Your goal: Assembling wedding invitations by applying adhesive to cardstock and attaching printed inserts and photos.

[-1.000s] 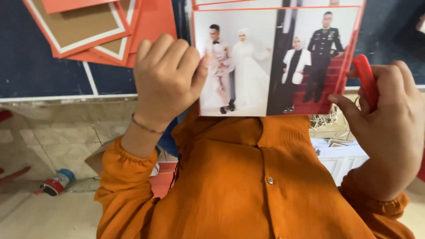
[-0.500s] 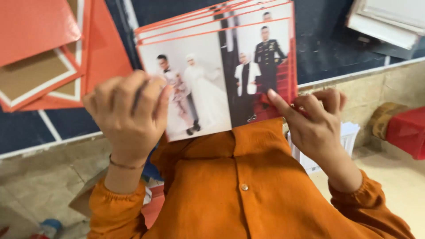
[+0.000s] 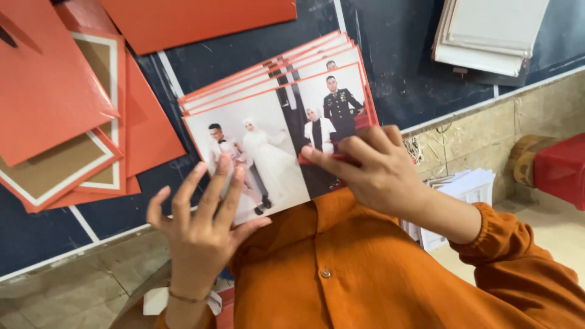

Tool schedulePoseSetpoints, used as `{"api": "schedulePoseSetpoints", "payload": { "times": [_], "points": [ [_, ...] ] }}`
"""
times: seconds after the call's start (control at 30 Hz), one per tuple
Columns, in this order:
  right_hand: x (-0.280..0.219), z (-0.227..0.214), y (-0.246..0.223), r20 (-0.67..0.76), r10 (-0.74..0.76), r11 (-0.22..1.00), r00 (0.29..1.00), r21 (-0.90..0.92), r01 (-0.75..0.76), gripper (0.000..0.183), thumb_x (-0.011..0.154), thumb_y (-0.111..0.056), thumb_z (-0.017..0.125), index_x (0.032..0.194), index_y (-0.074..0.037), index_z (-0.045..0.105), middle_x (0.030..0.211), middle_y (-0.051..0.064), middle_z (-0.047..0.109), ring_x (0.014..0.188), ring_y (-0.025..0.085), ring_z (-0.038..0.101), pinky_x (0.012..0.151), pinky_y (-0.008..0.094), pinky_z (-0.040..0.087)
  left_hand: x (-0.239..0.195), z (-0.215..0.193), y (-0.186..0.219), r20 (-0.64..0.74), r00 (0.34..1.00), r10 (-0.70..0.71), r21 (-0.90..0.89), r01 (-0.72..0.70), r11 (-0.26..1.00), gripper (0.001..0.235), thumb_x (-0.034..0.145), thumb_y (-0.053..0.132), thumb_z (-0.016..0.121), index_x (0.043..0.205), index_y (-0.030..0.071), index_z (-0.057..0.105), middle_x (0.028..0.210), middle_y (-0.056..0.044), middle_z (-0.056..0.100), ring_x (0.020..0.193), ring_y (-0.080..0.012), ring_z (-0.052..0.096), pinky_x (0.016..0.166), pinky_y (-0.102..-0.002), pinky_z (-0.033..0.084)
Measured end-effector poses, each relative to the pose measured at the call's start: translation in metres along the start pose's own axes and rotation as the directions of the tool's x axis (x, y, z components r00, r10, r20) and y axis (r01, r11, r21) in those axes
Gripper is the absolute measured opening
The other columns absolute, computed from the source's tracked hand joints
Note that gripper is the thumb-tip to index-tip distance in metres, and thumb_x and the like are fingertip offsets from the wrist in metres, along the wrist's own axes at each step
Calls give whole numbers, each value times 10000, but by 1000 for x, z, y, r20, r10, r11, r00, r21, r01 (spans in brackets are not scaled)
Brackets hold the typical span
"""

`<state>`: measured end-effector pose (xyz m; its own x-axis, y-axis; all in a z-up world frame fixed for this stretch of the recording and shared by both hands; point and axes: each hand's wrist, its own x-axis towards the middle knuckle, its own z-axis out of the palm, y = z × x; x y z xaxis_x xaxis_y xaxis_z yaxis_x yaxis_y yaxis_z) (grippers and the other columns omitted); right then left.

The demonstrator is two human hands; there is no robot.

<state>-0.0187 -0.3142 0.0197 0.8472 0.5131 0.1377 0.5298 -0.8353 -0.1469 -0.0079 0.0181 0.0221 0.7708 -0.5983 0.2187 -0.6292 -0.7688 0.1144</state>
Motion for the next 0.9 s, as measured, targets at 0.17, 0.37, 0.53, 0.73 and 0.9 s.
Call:
{"api": "schedulePoseSetpoints", "payload": {
  "times": [0.17,0.37,0.53,0.73,0.9],
  "points": [
    [45,-1,30,-95,184,971,978,175,-166,400,1247,-33,542,1592,-179,683,1084,75,469,935,328,409,927,472,398,0,12,17,-194,977,-92,-175,58,983,461,1059,574,786,1331,204,831,1399,-26,750,1260,-249,702,1066,-469,385],
    [55,13,-32,151,-363,930,920,125,346,501,1105,-221,541,1600,-280,589,986,-27,502,880,251,499,700,419,409,-16,33,46,-499,851,-162,-177,83,981,105,1026,287,844,1061,188,847,1056,23,818,1024,-138,794,944,-298,404],
    [150,39,-27,-2,-246,967,969,68,245,577,1019,13,581,1540,-230,620,1049,26,491,921,250,452,683,394,422,-24,46,45,-523,840,-144,-161,68,985,89,1029,265,833,1079,193,853,1113,50,825,1097,-118,774,979,-279,376],
    [162,48,-41,-82,-201,979,976,21,203,620,948,39,591,1535,-158,601,1083,59,478,894,283,451,663,420,442,-44,55,33,-484,866,-125,-321,-43,946,318,1105,282,559,1041,96,809,1157,-64,808,1109,-223,792,847,-328,604],
    [82,29,-84,20,-370,924,929,112,365,282,1032,-376,696,1278,-254,760,1135,-64,637,957,219,537,792,411,442,-24,30,4,-430,816,-387,-638,28,769,314,1149,334,427,1038,53,511,1150,-188,766,1006,-360,772,876,-469,580]
  ]
}}
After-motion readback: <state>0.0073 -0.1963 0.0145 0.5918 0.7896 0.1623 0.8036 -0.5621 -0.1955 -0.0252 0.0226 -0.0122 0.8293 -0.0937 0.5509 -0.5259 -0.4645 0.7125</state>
